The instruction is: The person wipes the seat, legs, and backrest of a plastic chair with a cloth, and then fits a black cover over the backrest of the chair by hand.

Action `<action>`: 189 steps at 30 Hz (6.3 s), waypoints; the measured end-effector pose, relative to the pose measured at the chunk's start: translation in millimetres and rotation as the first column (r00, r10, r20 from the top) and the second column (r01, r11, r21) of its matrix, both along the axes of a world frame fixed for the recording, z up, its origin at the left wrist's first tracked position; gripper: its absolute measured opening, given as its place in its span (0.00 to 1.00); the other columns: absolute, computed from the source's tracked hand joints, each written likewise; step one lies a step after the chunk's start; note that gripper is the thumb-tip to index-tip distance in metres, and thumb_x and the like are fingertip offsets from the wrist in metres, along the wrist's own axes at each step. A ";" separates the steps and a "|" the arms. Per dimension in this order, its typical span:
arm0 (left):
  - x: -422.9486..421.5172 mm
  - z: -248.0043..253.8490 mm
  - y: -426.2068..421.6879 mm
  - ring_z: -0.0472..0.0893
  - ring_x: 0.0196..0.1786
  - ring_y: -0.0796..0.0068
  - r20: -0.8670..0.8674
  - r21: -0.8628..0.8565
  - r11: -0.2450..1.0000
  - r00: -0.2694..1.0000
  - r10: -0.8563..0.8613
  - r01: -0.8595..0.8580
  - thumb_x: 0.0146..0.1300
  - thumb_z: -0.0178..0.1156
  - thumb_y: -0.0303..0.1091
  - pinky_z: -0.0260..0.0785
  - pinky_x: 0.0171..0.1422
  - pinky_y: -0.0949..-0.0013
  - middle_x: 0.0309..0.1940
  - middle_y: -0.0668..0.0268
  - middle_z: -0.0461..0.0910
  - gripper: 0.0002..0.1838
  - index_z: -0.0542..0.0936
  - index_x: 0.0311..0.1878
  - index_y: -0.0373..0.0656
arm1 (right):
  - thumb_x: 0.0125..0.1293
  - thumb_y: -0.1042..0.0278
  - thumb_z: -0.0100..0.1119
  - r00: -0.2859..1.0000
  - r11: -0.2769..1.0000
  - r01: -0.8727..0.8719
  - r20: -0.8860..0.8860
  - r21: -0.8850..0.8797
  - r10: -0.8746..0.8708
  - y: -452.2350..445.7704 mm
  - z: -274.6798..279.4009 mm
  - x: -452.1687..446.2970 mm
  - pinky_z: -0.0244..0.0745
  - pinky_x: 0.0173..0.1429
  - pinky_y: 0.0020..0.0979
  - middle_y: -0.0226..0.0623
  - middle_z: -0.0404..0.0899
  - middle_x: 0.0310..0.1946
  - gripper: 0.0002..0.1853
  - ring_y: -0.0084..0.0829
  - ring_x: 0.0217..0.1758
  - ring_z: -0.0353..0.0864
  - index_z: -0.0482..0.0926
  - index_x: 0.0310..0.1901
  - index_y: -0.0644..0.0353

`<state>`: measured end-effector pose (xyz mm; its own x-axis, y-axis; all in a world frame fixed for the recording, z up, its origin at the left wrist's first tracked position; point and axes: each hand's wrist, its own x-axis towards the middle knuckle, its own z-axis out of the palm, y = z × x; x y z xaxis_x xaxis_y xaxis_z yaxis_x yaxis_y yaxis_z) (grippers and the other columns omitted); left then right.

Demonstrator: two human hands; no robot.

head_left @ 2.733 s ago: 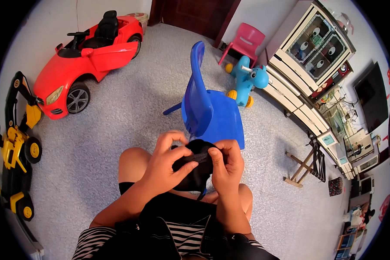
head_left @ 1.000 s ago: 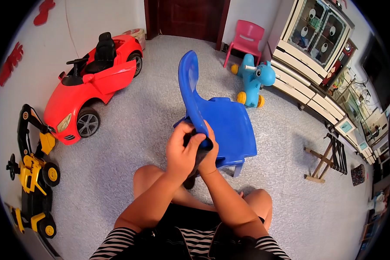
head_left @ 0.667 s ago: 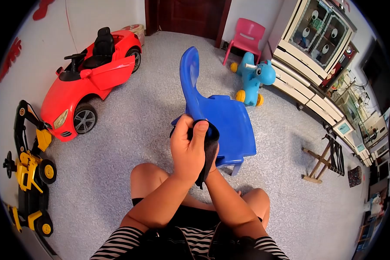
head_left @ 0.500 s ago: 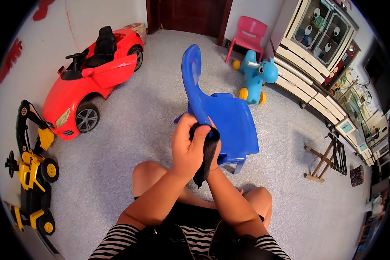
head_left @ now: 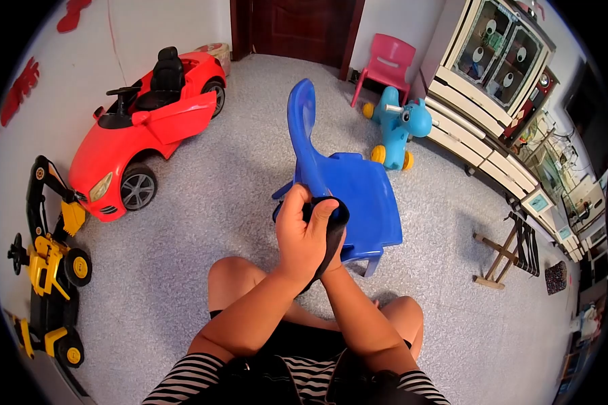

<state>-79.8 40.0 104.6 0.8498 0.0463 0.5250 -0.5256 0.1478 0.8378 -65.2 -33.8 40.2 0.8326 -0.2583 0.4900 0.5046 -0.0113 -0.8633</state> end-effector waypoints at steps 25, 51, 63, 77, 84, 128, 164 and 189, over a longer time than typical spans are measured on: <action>53.5 -48.7 147.3 0.80 0.63 0.58 -0.163 -0.504 0.853 0.955 -0.246 0.134 0.75 0.60 0.40 0.72 0.71 0.53 0.62 0.56 0.81 0.23 0.76 0.66 0.37 | 0.62 0.84 0.56 0.959 0.895 0.282 0.066 -0.346 -0.277 -2.8 1.7 -6.6 0.78 0.66 0.34 0.47 0.79 0.69 0.33 0.42 0.65 0.85 0.74 0.72 0.61; 105.5 72.1 23.3 0.86 0.51 0.49 -0.680 -0.087 0.992 0.722 -0.127 0.092 0.70 0.51 0.35 0.77 0.51 0.55 0.44 0.42 0.83 0.15 0.82 0.47 0.34 | 0.52 0.89 0.51 0.944 0.883 0.329 0.149 -0.333 -0.295 9.2 -1.8 1.9 0.74 0.72 0.35 0.47 0.77 0.71 0.41 0.45 0.70 0.80 0.72 0.73 0.61; 93.1 90.8 69.5 0.84 0.51 0.40 0.443 0.868 0.296 0.890 -0.104 -0.398 0.58 0.61 0.29 0.77 0.54 0.48 0.42 0.42 0.83 0.15 0.81 0.47 0.32 | 0.54 0.87 0.53 0.945 0.889 0.318 0.182 -0.329 -0.271 7.1 4.9 2.0 0.74 0.71 0.35 0.47 0.76 0.71 0.39 0.46 0.71 0.80 0.72 0.73 0.63; 113.2 104.3 123.2 0.80 0.39 0.84 -0.438 0.144 0.943 0.874 -0.211 0.301 0.75 0.56 0.38 0.71 0.41 0.76 0.35 0.71 0.83 0.12 0.83 0.40 0.40 | 0.54 0.86 0.55 0.957 0.895 0.288 0.132 -0.341 -0.257 7.9 5.7 3.1 0.77 0.69 0.37 0.44 0.75 0.73 0.41 0.47 0.70 0.80 0.71 0.74 0.59; 70.4 107.3 87.9 0.82 0.45 0.79 -0.279 0.336 0.881 0.928 -0.245 0.334 0.74 0.61 0.34 0.74 0.45 0.74 0.47 0.64 0.80 0.14 0.76 0.57 0.38 | 0.56 0.86 0.56 0.949 0.882 0.310 0.176 -0.355 -0.262 8.1 10.1 2.5 0.77 0.69 0.37 0.45 0.75 0.72 0.39 0.47 0.69 0.81 0.71 0.74 0.59; 7.0 54.3 37.2 0.73 0.39 0.84 -0.380 -0.260 0.951 0.888 -0.259 0.167 0.80 0.57 0.36 0.69 0.44 0.75 0.39 0.69 0.76 0.10 0.72 0.52 0.39 | 0.72 0.72 0.55 0.942 0.732 0.277 0.327 -0.622 -0.078 -18.6 124.9 -55.1 0.71 0.74 0.41 0.57 0.72 0.73 0.26 0.56 0.73 0.76 0.67 0.69 0.72; 62.4 62.1 33.1 0.81 0.43 0.67 -0.385 0.228 0.969 0.923 -0.001 0.097 0.83 0.44 0.47 0.75 0.52 0.62 0.44 0.57 0.82 0.25 0.77 0.60 0.34 | 0.73 0.77 0.42 0.925 0.837 0.348 0.298 -0.423 -0.234 1.2 105.3 -33.5 0.79 0.37 0.32 0.60 0.84 0.59 0.12 0.36 0.27 0.84 0.76 0.47 0.72; 132.2 83.4 37.2 0.82 0.40 0.70 -0.558 -0.006 0.965 0.800 -0.220 0.262 0.81 0.45 0.45 0.78 0.47 0.62 0.41 0.59 0.83 0.22 0.80 0.53 0.35 | 0.71 0.78 0.41 0.904 0.839 0.372 0.362 -0.397 -0.229 0.5 100.0 -26.0 0.77 0.35 0.30 0.62 0.85 0.57 0.14 0.32 0.25 0.81 0.77 0.49 0.71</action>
<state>52.4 77.2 188.0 0.9755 -0.2166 -0.0386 0.0702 0.1400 0.9877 -91.2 -33.3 140.2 0.5520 -0.1655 0.8173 0.6354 -0.5512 -0.5408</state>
